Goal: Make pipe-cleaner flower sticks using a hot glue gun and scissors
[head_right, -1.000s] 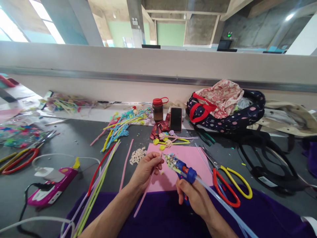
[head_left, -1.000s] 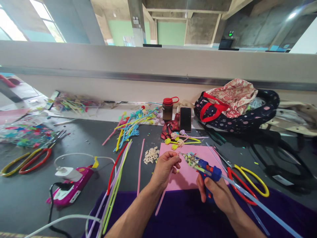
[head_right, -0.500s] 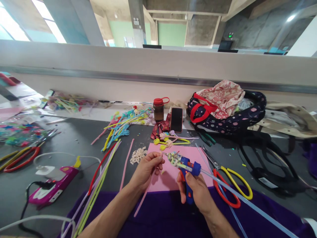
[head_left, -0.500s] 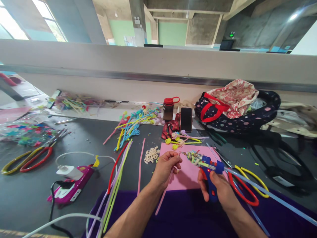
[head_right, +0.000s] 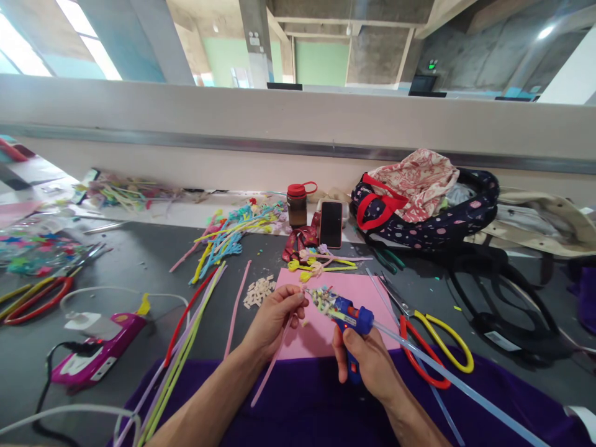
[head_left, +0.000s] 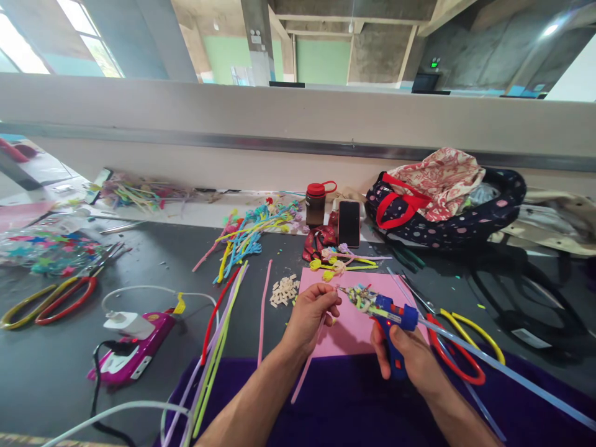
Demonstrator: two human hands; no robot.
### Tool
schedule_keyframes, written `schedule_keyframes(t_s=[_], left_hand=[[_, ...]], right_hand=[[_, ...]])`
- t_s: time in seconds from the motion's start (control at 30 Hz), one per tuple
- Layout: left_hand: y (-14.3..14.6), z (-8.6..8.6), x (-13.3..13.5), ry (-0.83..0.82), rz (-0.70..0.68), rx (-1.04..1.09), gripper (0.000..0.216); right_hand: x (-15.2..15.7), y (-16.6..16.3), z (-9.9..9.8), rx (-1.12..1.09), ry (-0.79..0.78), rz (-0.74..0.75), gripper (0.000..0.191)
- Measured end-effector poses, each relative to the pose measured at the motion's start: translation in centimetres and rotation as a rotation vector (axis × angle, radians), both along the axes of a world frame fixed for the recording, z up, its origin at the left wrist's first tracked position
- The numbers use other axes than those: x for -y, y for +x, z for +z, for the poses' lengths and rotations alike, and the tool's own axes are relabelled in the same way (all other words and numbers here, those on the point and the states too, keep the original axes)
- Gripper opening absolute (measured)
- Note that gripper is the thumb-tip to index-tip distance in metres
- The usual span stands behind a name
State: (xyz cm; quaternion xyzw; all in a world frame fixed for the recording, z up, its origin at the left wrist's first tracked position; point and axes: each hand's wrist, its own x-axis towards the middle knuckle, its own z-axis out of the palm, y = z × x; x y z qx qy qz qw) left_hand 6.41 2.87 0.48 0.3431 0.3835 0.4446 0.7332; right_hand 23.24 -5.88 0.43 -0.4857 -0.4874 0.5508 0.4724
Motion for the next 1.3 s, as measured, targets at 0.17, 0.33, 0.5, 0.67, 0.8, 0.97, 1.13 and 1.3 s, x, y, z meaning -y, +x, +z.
schedule_keyframes(t_s=[0.17, 0.33, 0.5, 0.67, 0.8, 0.97, 1.13, 1.3], left_hand=[[0.01, 0.09, -0.02, -0.001, 0.006, 0.004, 0.021], [0.00, 0.10, 0.05, 0.003, -0.001, 0.003, 0.020], [-0.03, 0.05, -0.02, 0.003, 0.010, -0.001, 0.023], [0.00, 0.02, -0.08, -0.006, 0.006, -0.002, 0.022], [0.00, 0.01, -0.06, -0.002, 0.011, 0.002, 0.021], [-0.05, -0.06, 0.05, 0.012, 0.000, 0.002, 0.018], [-0.02, -0.03, 0.07, 0.034, 0.002, -0.009, 0.016], [0.00, -0.06, 0.06, 0.028, -0.003, -0.008, 0.016]], right_hand=[[0.07, -0.07, 0.25, 0.008, 0.011, 0.037, 0.045], [0.10, -0.12, 0.43, 0.017, 0.030, 0.036, 0.046], [0.17, -0.23, 0.74, 0.073, 0.047, 0.052, 0.045], [0.13, -0.14, 0.78, 0.070, 0.066, 0.024, 0.046], [0.08, -0.14, 0.61, 0.062, 0.062, 0.053, 0.044], [0.08, -0.15, 0.67, 0.068, 0.067, 0.041, 0.045], [0.21, -0.09, 0.79, 0.097, 0.084, 0.049, 0.045], [0.17, -0.02, 0.75, 0.113, 0.067, 0.057, 0.044]])
